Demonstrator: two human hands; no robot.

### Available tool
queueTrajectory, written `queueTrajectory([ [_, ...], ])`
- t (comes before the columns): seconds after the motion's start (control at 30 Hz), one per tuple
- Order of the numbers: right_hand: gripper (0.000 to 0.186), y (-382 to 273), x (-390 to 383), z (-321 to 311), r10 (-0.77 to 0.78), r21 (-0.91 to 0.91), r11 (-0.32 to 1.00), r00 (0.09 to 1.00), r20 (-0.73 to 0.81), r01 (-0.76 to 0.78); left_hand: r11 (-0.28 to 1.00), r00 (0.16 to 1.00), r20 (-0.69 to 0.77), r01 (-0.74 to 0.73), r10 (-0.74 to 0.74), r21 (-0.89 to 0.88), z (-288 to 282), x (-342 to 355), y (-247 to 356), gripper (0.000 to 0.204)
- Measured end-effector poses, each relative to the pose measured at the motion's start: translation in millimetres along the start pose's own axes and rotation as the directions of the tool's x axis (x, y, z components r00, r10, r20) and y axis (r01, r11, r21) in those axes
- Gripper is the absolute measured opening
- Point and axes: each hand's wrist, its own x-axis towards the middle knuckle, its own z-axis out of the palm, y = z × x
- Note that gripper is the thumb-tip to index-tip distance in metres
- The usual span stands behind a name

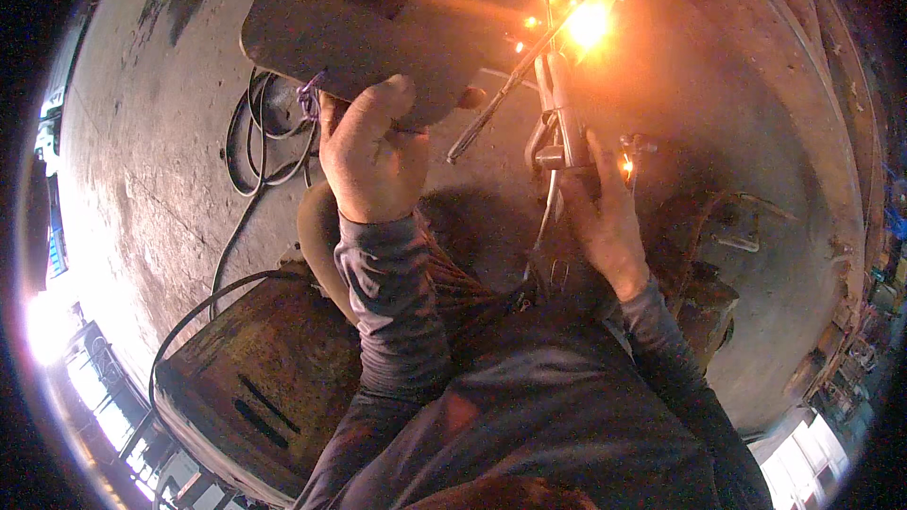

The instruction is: The person is welding a metal frame while sitting on the floor. They use a welding torch to join metal pieces, creating bright sparks, and periodically adjust their position and the welding mask.

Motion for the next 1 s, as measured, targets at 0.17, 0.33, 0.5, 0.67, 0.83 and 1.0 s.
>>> queueTrajectory([
  [0.17,0.062,-7.7,-1.4,-0.7,0.038,0.047,0.998,0.999,0.031,-0.039,0.997,0.997,-0.054,-0.058,0.055,-0.049,3.6,2.0,-1.8,0.031],
  [0.33,0.063,12.2,8.0,3.6,-0.02,-0.084,0.996,0.999,-0.026,0.018,0.998,0.999,0.04,-0.024,0.027,-0.064,-4.8,4.4,-1.7,0.034],
  [0.5,0.067,29.9,23.5,-0.1,-0.035,-0.056,0.998,0.999,-0.039,0.033,0.999,0.998,-0.036,-0.042,0.042,0.002,8.6,2.9,-0.7,0.033],
  [0.67,0.066,35.0,39.4,-0.6,-0.084,-0.094,0.992,0.995,-0.051,0.079,0.997,0.998,-0.041,-0.056,0.058,0.057,9.1,2.1,-1.4,0.034],
  [0.83,0.065,39.2,47.4,0.9,-0.1,-0.09,0.991,0.992,-0.072,0.094,0.994,0.997,0.051,0.058,-0.062,0.088,7.4,-1.8,-1.2,0.031],
  [1.0,0.051,59.7,59.3,-3.9,0.102,-0.335,0.941,0.987,0.126,-0.055,0.963,0.95,0.179,0.231,-0.254,0.139,8.6,-11.5,-2.2,0.038],
])
